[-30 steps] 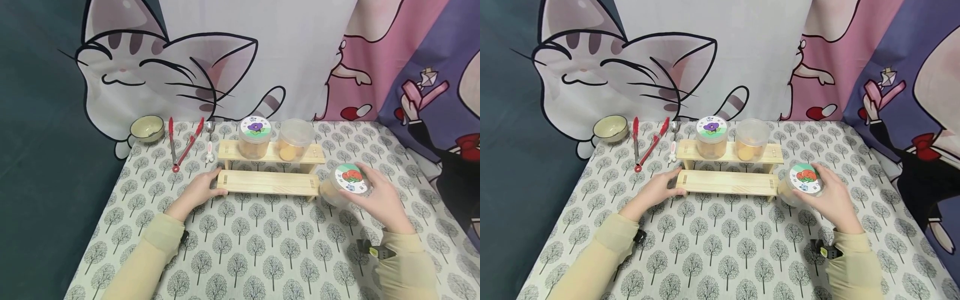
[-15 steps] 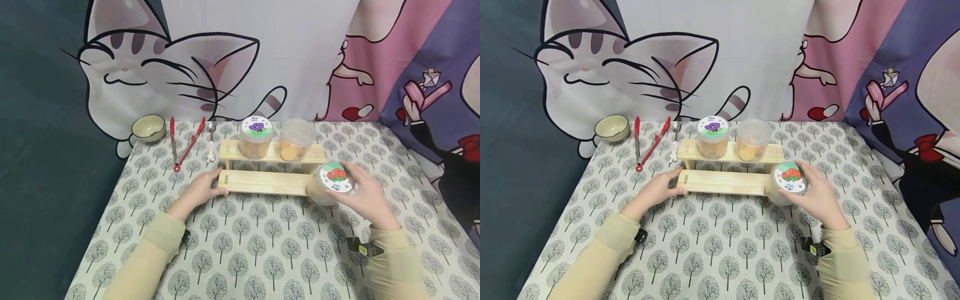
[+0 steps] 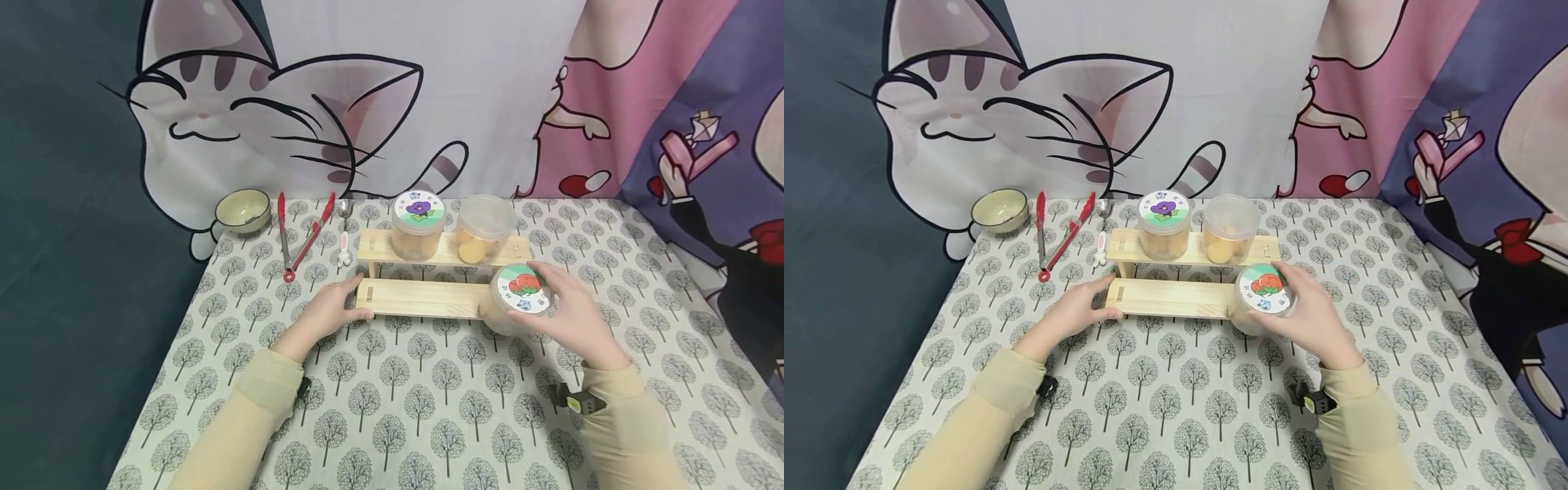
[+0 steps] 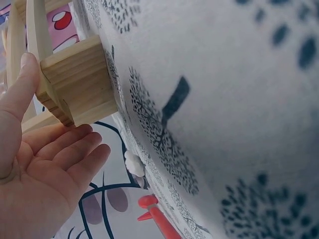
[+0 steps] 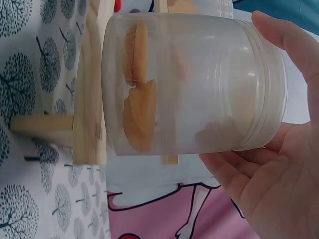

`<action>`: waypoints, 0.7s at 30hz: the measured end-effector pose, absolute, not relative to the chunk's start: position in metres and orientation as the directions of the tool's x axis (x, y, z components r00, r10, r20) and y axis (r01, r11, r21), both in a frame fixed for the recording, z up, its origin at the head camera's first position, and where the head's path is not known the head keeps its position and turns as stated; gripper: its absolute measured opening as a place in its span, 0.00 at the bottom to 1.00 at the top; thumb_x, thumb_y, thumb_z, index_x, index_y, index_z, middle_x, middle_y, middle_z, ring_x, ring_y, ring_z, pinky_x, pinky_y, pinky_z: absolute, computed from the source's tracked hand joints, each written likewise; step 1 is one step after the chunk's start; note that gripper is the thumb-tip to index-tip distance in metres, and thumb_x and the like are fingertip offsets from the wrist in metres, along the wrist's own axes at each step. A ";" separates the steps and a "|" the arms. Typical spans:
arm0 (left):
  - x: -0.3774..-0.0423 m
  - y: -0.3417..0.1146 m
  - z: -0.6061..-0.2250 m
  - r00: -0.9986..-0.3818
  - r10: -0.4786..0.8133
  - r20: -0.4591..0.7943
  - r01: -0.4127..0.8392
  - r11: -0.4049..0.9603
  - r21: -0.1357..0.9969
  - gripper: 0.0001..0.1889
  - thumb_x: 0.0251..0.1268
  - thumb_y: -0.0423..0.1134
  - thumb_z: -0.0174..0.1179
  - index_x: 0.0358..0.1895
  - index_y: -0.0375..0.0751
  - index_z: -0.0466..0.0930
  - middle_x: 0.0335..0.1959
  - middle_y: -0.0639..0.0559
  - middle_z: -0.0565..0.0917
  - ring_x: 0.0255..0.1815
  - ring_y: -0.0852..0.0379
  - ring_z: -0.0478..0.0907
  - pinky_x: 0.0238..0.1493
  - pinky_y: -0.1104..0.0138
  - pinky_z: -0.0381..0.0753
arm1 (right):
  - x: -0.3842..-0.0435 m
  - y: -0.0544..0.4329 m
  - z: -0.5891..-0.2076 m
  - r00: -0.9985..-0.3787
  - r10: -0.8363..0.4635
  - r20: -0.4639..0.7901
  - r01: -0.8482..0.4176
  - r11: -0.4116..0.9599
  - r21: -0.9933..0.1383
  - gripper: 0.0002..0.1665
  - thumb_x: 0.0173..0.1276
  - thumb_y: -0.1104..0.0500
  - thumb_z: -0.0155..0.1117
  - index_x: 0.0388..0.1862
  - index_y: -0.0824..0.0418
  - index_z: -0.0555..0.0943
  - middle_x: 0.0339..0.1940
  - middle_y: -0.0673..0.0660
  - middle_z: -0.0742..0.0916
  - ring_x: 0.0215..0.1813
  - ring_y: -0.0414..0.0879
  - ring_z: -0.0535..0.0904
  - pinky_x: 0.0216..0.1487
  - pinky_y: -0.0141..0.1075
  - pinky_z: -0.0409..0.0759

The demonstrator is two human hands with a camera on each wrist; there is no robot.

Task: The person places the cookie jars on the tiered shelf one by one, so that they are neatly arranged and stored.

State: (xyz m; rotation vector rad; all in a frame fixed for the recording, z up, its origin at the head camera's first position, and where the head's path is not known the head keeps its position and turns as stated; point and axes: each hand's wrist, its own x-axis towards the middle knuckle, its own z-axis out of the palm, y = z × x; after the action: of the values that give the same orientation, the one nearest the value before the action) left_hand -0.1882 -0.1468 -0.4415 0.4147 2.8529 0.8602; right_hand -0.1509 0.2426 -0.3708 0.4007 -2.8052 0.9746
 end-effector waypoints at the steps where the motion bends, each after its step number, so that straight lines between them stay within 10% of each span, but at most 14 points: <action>1: -0.188 -0.147 -0.442 -0.953 0.299 -0.046 0.224 0.799 0.558 0.47 0.51 0.52 0.69 0.71 0.34 0.59 0.68 0.37 0.67 0.67 0.38 0.65 0.70 0.50 0.62 | -0.151 0.241 -0.371 -0.952 -0.207 0.225 -0.302 0.754 -0.584 0.53 0.46 0.46 0.79 0.68 0.62 0.67 0.64 0.66 0.75 0.62 0.64 0.69 0.58 0.66 0.66; 21: -0.189 -0.146 -0.441 -0.953 0.301 -0.043 0.227 0.797 0.560 0.47 0.51 0.51 0.70 0.71 0.33 0.59 0.67 0.36 0.67 0.67 0.38 0.65 0.70 0.50 0.62 | -0.159 0.203 -0.372 -0.945 -0.271 0.182 -0.322 0.687 -0.652 0.57 0.42 0.42 0.80 0.70 0.58 0.66 0.65 0.61 0.75 0.63 0.58 0.70 0.60 0.64 0.68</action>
State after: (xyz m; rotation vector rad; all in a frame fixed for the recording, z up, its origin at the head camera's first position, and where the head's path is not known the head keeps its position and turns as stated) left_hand -0.1887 -0.1456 -0.4406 0.4208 2.8541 0.8641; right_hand -0.1588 0.2028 -0.3715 0.4971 -2.8200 1.1100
